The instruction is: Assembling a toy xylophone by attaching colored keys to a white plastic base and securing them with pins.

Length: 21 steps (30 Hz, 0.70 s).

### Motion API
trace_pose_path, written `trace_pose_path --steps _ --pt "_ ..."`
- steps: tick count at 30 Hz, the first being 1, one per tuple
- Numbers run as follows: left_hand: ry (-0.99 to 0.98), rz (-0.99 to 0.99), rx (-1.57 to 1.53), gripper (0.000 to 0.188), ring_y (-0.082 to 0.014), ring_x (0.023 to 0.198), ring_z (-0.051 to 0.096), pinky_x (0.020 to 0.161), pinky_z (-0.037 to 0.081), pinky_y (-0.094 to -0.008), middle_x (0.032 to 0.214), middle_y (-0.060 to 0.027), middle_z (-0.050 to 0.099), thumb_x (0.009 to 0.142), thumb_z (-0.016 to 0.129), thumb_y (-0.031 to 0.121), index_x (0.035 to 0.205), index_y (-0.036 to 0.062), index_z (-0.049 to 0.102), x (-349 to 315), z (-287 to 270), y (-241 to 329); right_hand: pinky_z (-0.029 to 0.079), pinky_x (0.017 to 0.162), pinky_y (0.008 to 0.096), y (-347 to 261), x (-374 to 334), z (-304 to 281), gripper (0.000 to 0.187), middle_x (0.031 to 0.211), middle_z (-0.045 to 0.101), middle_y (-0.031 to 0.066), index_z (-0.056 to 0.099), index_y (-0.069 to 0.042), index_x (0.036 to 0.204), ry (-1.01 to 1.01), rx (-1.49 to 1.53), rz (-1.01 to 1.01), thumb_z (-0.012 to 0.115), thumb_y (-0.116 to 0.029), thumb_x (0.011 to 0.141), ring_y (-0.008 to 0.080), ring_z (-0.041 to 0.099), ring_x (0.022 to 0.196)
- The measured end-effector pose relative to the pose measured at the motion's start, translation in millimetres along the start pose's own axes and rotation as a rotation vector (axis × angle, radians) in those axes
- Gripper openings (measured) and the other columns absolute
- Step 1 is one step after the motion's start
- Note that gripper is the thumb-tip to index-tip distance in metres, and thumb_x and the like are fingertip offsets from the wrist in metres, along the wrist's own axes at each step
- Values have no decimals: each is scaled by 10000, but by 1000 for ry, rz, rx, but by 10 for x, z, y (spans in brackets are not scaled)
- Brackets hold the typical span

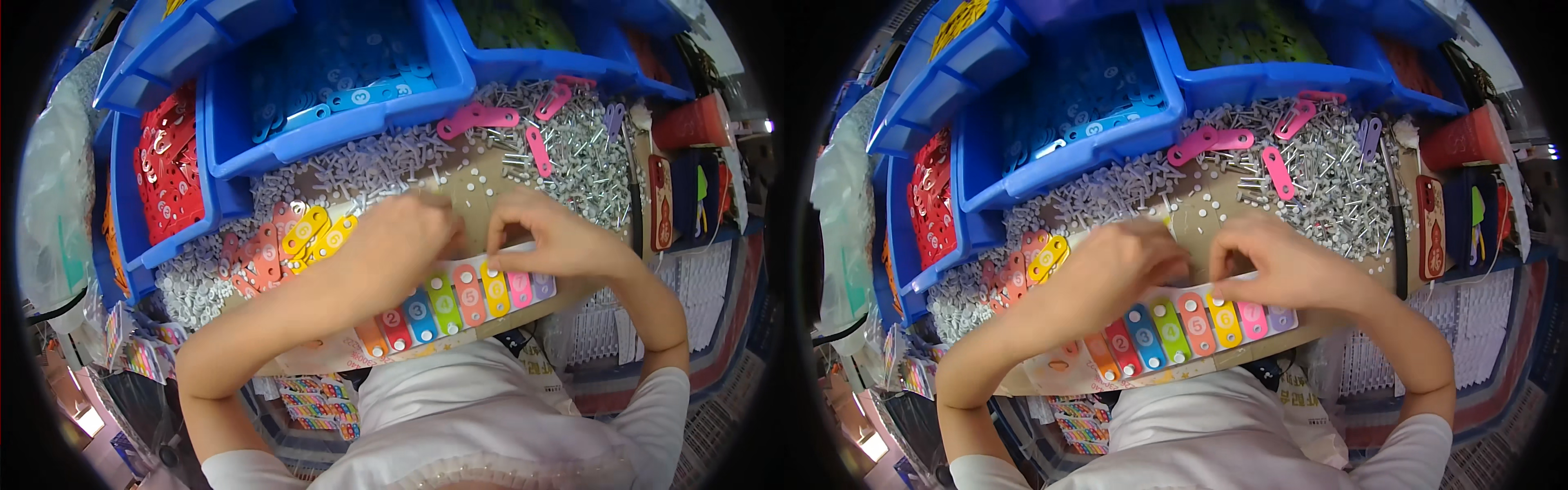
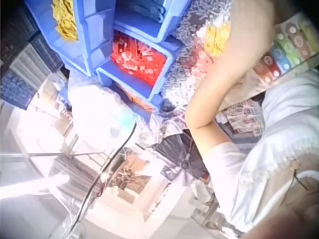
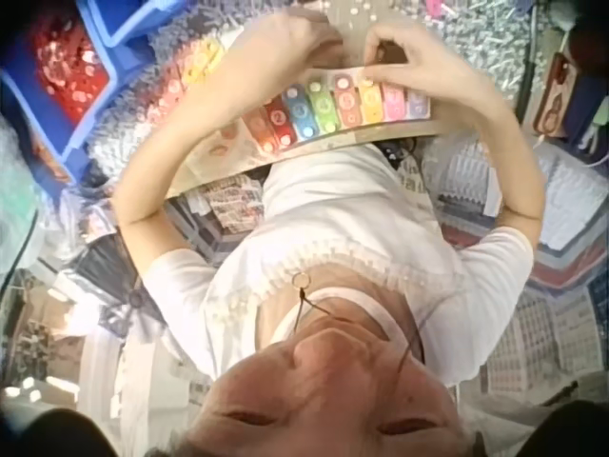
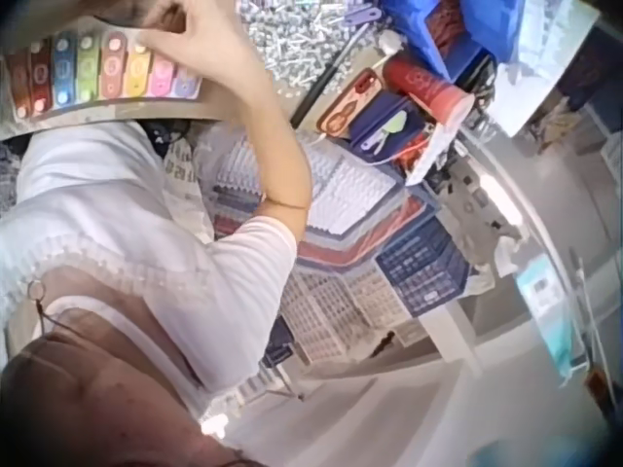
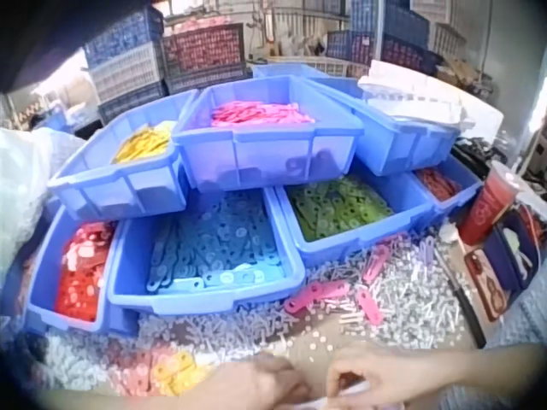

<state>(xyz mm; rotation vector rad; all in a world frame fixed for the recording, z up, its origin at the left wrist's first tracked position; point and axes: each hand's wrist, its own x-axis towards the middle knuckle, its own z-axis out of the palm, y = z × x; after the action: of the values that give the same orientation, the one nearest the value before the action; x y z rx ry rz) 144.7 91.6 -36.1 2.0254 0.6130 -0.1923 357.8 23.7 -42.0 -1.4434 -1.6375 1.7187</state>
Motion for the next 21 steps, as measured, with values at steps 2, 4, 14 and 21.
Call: trace_pose_path --steps 2,4,14,21 --pt "419 252 700 114 -264 920 576 812 482 -325 886 -109 606 715 628 61 818 15 647 74 -67 -109 470 741 309 -45 150 -50 138 837 577 69 628 -30 811 -23 -18 28 741 -45 734 192 561 800" --pt "452 311 808 147 -246 902 556 802 481 -312 906 -89 557 663 598 65 803 38 632 207 -24 -265 460 781 348 -85 350 -81 128 891 599 105 638 -25 821 453 -660 -309 713 -61 724 254 562 860" --pt "687 257 461 85 -259 878 615 753 516 -351 946 -110 588 770 634 29 849 -3 632 -116 40 -141 461 779 364 180 643 39 192 921 609 119 629 -19 911 689 -1152 -468 670 -56 727 308 559 954" --pt "599 338 -143 256 -234 789 661 656 528 -317 917 -106 657 788 702 -12 1035 18 644 -539 729 188 469 687 293 167 -383 322 117 867 654 75 630 -34 881 684 -39 -98 671 27 790 184 599 751"
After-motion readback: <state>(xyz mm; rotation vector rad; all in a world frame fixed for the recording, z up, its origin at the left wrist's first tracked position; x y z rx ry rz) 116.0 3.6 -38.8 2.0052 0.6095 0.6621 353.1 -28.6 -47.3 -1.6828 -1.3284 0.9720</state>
